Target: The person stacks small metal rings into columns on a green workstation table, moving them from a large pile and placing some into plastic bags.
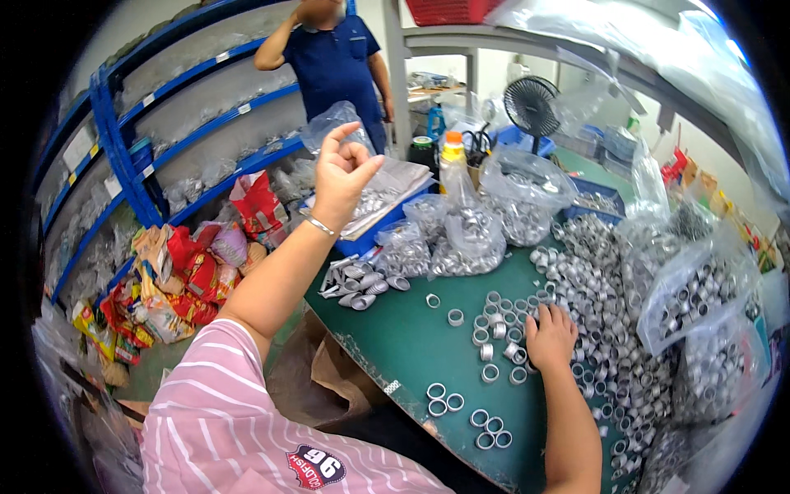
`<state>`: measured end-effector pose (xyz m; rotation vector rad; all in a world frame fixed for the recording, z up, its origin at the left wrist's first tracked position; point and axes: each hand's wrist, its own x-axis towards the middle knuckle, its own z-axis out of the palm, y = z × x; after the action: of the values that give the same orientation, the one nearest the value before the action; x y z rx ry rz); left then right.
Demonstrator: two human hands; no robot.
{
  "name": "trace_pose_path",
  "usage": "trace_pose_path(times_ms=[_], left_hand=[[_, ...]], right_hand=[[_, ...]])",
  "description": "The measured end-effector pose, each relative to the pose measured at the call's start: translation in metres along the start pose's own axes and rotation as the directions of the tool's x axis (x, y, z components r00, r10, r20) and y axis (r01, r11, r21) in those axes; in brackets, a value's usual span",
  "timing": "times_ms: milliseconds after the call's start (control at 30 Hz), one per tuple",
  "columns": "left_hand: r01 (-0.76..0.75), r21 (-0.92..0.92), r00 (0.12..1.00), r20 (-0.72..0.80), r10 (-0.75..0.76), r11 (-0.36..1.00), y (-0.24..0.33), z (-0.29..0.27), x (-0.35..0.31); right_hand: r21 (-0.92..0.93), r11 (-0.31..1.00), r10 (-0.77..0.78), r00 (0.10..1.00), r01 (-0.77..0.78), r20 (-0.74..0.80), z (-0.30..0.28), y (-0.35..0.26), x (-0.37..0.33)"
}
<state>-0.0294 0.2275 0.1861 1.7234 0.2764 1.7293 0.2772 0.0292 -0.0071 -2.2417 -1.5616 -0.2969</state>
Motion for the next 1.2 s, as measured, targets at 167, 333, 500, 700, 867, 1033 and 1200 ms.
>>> trace_pose_path(times_ms=[167,333,500,700,867,1033,1200], left_hand=[[0.016,0.177,0.996,-0.086,-0.001,0.984,0.009,-0.024,0.012],[-0.025,0.411,0.981,-0.167,0.102,0.911,0.007,-0.06,0.013],[-0.058,0.631,0.949,-0.207,0.239,0.774,0.01,-0.096,0.014],[-0.166,0.846,0.932,-0.034,0.361,0.507,0.016,-0.118,0.001],[-0.377,0.853,0.917,0.289,0.274,0.361,0.039,-0.097,-0.028],[-0.456,0.793,0.89,0.402,0.215,0.404,0.036,-0.077,-0.054],[-0.457,0.685,0.862,0.498,0.093,0.568,0.028,-0.043,-0.08]], right_hand=[[-0.004,1.0,-0.002,1.0,0.002,0.02,-0.003,-0.001,-0.001],[-0.03,0.999,-0.014,1.0,0.015,0.028,0.001,0.001,0.0],[-0.029,1.0,-0.001,0.999,0.002,0.037,0.002,0.0,0.0],[-0.031,0.999,-0.032,0.998,0.034,0.059,0.0,-0.002,0.0],[0.002,1.0,-0.028,0.999,0.028,0.027,0.005,0.007,0.005],[0.252,0.873,-0.3,0.867,0.418,-0.398,-0.043,-0.064,0.028],[0.187,0.633,-0.674,0.654,0.751,-0.344,-0.097,-0.205,-0.002]])
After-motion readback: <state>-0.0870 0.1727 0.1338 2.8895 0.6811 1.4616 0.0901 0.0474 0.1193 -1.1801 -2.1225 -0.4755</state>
